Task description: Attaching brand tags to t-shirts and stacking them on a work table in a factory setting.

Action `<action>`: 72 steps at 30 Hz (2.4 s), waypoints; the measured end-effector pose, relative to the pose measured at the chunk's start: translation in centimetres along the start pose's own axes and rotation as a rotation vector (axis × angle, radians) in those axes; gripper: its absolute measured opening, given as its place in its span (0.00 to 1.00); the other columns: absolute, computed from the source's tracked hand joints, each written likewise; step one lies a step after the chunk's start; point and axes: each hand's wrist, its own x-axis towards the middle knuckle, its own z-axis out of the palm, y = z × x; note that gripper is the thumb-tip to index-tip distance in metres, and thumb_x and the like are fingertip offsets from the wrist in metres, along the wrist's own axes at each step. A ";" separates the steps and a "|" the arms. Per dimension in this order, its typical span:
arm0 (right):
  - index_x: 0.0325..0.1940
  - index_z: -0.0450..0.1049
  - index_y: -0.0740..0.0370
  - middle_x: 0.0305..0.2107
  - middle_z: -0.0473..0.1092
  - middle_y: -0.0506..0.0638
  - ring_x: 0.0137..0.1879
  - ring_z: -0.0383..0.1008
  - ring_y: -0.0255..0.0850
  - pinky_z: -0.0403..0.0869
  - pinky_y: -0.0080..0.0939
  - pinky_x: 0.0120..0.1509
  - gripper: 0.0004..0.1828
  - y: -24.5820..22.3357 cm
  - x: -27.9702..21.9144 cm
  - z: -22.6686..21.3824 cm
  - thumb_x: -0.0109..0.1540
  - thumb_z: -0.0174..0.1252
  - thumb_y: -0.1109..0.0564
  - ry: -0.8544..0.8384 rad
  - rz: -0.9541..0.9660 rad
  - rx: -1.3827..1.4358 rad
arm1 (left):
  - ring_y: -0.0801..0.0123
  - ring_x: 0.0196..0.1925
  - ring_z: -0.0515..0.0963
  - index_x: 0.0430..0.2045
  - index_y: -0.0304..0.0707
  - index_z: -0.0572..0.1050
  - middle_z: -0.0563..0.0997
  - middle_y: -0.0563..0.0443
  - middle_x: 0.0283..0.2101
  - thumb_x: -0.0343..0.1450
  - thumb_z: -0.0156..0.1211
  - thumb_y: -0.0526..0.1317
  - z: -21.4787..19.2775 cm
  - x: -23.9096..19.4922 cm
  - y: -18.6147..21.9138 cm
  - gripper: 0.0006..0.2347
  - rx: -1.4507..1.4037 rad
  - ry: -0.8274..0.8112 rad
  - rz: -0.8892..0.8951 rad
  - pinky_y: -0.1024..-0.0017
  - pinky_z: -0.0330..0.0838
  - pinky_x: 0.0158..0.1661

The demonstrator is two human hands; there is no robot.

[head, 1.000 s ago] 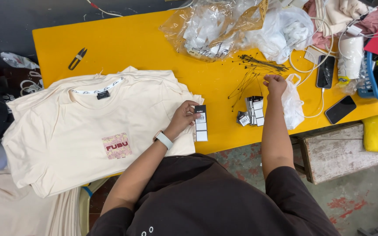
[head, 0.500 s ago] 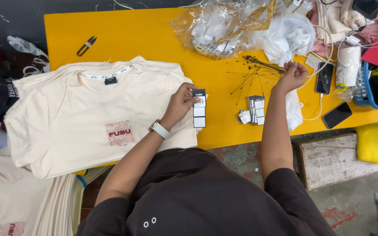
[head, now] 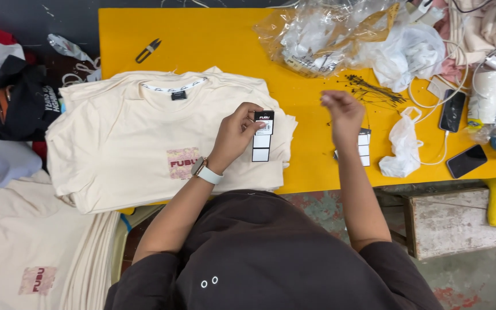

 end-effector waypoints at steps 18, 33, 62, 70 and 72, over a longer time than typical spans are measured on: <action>0.37 0.78 0.65 0.29 0.68 0.51 0.36 0.72 0.46 0.73 0.43 0.41 0.05 -7.8 -10.6 17.3 0.62 0.64 0.71 -0.354 -0.762 -0.579 | 0.58 0.30 0.85 0.48 0.34 0.74 0.84 0.36 0.38 0.71 0.64 0.29 -9.8 -2.5 1.8 0.12 0.241 -0.004 0.138 0.69 0.78 0.28; 0.34 0.76 0.65 0.26 0.68 0.49 0.31 0.72 0.44 0.74 0.41 0.34 0.07 -2.6 -13.5 26.6 0.58 0.61 0.73 -0.354 -0.682 -0.669 | 0.44 0.37 0.85 0.47 0.36 0.72 0.83 0.37 0.41 0.71 0.60 0.33 -15.4 -4.7 -3.6 0.12 0.533 0.018 0.066 0.51 0.79 0.36; 0.65 0.71 0.65 0.29 0.76 0.56 0.37 0.79 0.41 0.78 0.40 0.48 0.26 -2.2 -13.5 28.2 0.62 0.63 0.70 -0.653 0.093 -0.273 | 0.53 0.30 0.83 0.49 0.41 0.67 0.79 0.47 0.30 0.77 0.51 0.38 -18.6 -5.9 -6.9 0.08 0.831 0.125 0.253 0.60 0.76 0.33; 0.48 0.77 0.67 0.32 0.76 0.47 0.39 0.81 0.34 0.81 0.37 0.47 0.10 2.5 -13.8 26.1 0.64 0.55 0.62 -0.765 0.758 0.122 | 0.66 0.39 0.72 0.34 0.47 0.75 0.70 0.58 0.33 0.73 0.57 0.39 -18.0 -7.1 -7.6 0.01 1.082 0.106 0.621 0.69 0.66 0.34; 0.45 0.77 0.66 0.30 0.75 0.47 0.37 0.81 0.37 0.82 0.40 0.43 0.08 4.9 -13.6 26.0 0.64 0.55 0.64 -0.768 0.830 0.169 | 0.66 0.39 0.71 0.32 0.48 0.74 0.70 0.58 0.33 0.72 0.58 0.39 -17.6 -6.9 -7.4 0.01 1.102 0.094 0.641 0.69 0.66 0.34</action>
